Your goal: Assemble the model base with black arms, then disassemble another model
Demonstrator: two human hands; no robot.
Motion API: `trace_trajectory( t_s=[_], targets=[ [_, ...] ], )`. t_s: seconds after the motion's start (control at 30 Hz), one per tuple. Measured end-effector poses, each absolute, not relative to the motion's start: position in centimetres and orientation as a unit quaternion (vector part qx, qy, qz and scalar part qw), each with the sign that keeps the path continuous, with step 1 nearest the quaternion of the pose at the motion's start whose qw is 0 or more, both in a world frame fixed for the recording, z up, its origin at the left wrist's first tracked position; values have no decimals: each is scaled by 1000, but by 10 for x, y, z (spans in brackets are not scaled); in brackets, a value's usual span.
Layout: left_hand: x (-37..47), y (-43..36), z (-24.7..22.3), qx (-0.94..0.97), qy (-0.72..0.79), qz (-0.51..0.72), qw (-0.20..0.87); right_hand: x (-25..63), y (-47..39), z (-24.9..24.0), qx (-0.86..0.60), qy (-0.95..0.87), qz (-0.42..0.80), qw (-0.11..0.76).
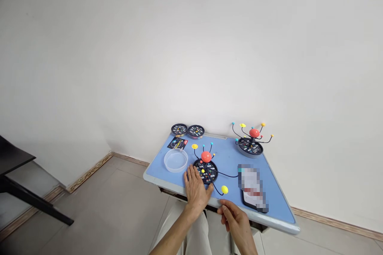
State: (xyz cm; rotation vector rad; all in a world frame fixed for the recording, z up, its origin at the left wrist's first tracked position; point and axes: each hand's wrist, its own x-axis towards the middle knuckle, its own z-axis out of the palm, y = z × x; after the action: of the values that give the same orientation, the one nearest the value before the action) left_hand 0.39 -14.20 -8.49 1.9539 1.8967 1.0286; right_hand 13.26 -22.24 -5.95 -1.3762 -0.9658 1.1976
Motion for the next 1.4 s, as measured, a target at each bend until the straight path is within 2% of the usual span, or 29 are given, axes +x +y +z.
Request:
trace_trajectory(
  t_s=[0.3,0.57,0.67,0.83,0.97,1.13,1.2,1.27,1.4],
  targets=[
    [5,-141,-64,672,684,265,100,141,-221,-63,-577,-387,488,527],
    [14,-136,-48,660,726,192,29,142,-223,-79,-591,-380,484,522],
    [12,-143,-54,671,714,199,5,141,-228,-77,-596,-386,488,507],
    [-17,-163,-70,724,640,250,-64,140,-239,-88,-613,-408,430,522],
    [-69,-161,-70,703,633,284,-155,131,-235,-93,-625,-504,373,465],
    [-124,-137,-68,689,642,273,-197,97,-205,-83,-590,-682,63,427],
    [-136,-130,-71,705,623,273,-200,82,-188,-76,-600,-713,-41,362],
    [-143,-128,-74,719,603,285,-193,69,-172,-69,-624,-723,-93,281],
    [-147,-130,-75,734,581,312,-162,52,-150,-56,-681,-711,-97,149]
  ],
)
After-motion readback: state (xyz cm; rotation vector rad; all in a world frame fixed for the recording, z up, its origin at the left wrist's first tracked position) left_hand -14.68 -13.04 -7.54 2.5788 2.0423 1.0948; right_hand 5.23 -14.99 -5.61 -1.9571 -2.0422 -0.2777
